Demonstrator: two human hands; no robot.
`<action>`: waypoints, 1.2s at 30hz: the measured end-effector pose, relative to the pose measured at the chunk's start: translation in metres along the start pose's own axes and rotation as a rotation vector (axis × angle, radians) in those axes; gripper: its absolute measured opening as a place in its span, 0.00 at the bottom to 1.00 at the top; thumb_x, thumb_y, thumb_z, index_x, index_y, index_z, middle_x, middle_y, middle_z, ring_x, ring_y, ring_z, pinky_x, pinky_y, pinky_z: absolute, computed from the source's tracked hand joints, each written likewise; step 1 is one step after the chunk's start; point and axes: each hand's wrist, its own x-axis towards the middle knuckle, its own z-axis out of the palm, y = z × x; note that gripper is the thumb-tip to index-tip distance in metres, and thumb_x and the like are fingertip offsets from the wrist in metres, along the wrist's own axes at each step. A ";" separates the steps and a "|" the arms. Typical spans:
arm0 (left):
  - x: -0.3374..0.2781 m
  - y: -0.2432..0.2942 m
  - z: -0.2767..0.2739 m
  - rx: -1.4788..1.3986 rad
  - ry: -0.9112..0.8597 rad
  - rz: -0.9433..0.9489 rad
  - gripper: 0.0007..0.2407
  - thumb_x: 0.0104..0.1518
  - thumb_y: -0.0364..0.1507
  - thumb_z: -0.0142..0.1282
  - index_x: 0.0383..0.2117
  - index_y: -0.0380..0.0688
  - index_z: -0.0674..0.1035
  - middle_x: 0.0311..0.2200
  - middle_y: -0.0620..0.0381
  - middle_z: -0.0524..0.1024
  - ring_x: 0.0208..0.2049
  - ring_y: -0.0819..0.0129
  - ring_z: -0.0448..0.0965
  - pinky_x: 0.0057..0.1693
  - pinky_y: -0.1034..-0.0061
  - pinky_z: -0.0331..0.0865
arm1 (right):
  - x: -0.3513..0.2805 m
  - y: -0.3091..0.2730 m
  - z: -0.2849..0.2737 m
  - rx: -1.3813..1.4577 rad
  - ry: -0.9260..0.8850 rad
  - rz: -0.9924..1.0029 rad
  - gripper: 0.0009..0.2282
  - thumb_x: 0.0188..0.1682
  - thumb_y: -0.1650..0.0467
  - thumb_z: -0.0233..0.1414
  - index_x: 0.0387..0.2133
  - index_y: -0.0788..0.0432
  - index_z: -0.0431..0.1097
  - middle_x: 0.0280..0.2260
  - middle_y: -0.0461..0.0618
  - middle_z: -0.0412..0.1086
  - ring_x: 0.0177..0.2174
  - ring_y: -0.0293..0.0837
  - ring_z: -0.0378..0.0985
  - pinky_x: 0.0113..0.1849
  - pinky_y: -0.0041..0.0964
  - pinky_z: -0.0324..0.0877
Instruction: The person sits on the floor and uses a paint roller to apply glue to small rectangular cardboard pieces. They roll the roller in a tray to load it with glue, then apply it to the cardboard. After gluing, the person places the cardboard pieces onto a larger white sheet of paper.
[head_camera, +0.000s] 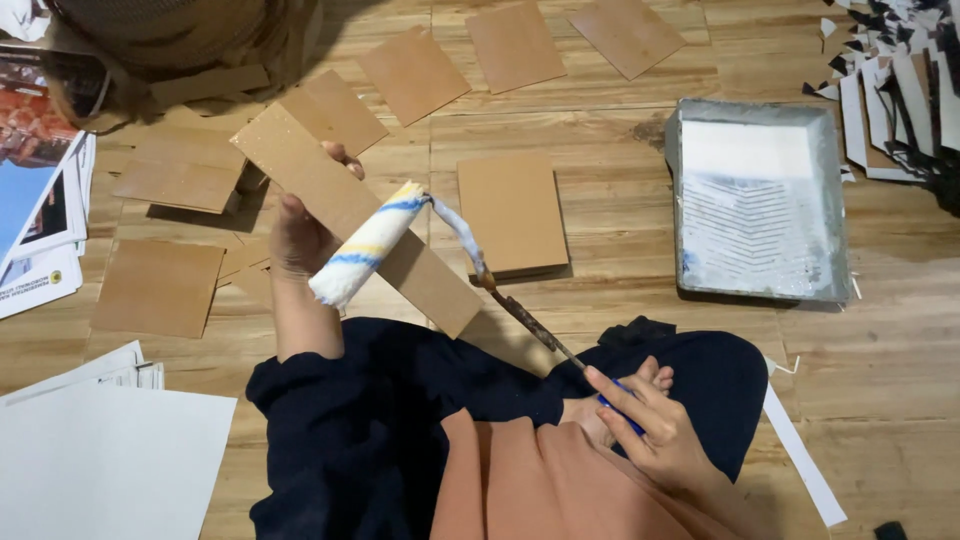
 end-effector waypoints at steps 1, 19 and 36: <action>0.000 0.002 -0.001 0.032 0.022 0.040 0.29 0.41 0.42 0.66 0.46 0.41 0.67 0.42 0.61 0.68 0.45 0.73 0.69 0.47 0.80 0.68 | 0.000 0.000 0.000 0.010 0.003 -0.024 0.16 0.44 0.74 0.47 0.47 0.61 0.61 0.29 0.50 0.66 0.28 0.40 0.67 0.34 0.28 0.67; 0.003 0.012 -0.047 -0.096 0.108 0.272 0.27 0.43 0.40 0.64 0.48 0.44 0.65 0.44 0.63 0.65 0.43 0.72 0.69 0.41 0.78 0.71 | -0.052 0.021 -0.011 -0.158 -0.042 -0.034 0.16 0.41 0.75 0.48 0.45 0.63 0.62 0.41 0.46 0.68 0.33 0.42 0.71 0.34 0.30 0.69; 0.019 -0.054 -0.037 0.001 0.042 0.025 0.30 0.41 0.43 0.66 0.48 0.40 0.69 0.41 0.60 0.72 0.44 0.75 0.72 0.47 0.84 0.70 | -0.052 0.043 -0.070 -0.425 0.094 0.167 0.18 0.40 0.75 0.51 0.46 0.58 0.63 0.35 0.53 0.68 0.30 0.42 0.72 0.37 0.31 0.67</action>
